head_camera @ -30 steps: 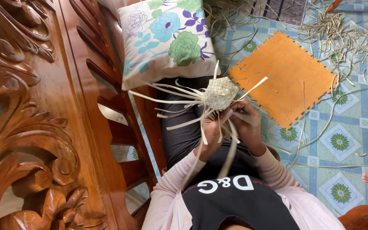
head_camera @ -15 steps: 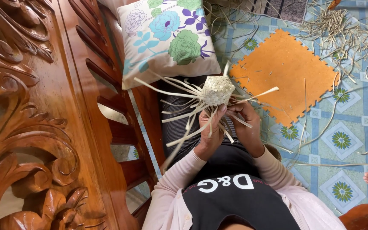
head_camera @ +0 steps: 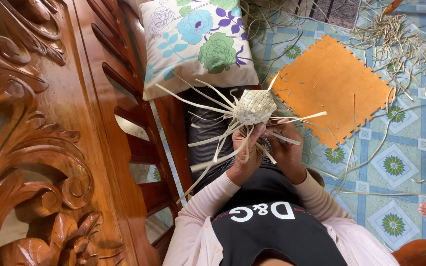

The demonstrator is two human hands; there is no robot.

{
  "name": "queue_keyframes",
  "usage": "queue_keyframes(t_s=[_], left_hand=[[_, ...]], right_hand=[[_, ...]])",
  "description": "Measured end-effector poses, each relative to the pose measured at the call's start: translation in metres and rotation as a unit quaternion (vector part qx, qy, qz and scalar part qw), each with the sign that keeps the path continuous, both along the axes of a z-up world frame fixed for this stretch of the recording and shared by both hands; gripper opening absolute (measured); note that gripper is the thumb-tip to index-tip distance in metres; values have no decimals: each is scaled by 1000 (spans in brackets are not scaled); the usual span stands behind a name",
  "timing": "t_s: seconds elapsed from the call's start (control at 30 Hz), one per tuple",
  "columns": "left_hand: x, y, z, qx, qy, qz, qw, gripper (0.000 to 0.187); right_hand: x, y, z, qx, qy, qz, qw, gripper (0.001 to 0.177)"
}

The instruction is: Weaving thin fiber strips together to create a small basket or decorative object.

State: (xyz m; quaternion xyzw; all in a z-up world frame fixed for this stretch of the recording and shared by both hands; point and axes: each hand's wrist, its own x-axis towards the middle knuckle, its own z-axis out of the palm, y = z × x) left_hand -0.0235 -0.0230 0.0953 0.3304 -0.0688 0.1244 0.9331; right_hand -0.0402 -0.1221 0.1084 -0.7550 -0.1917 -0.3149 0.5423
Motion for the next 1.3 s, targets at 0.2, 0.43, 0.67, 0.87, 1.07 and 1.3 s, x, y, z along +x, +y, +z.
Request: queue_keyframes(t_s=[0.2, 0.43, 0.67, 0.87, 1.07, 1.3], left_hand=[[-2, 1, 11, -43, 35, -18, 998, 16], [-6, 9, 39, -111, 98, -97, 984, 26], [6, 2, -28, -149, 180, -134, 963, 30], [-2, -3, 6, -173, 157, -115, 965, 21], [-7, -3, 10, -164, 120, -125, 971, 23], [2, -17, -56, -82, 142, -92, 982, 71]], right_hand=[[0, 0, -1, -6, -20, -17, 1000, 7], [-5, 0, -3, 1, -9, -25, 1000, 6], [-7, 2, 3, 9, 7, -62, 998, 9], [-3, 3, 10, 13, 4, -42, 999, 12], [2, -2, -4, 67, 56, 0, 996, 8], [-4, 4, 33, -168, -34, -26, 985, 15]])
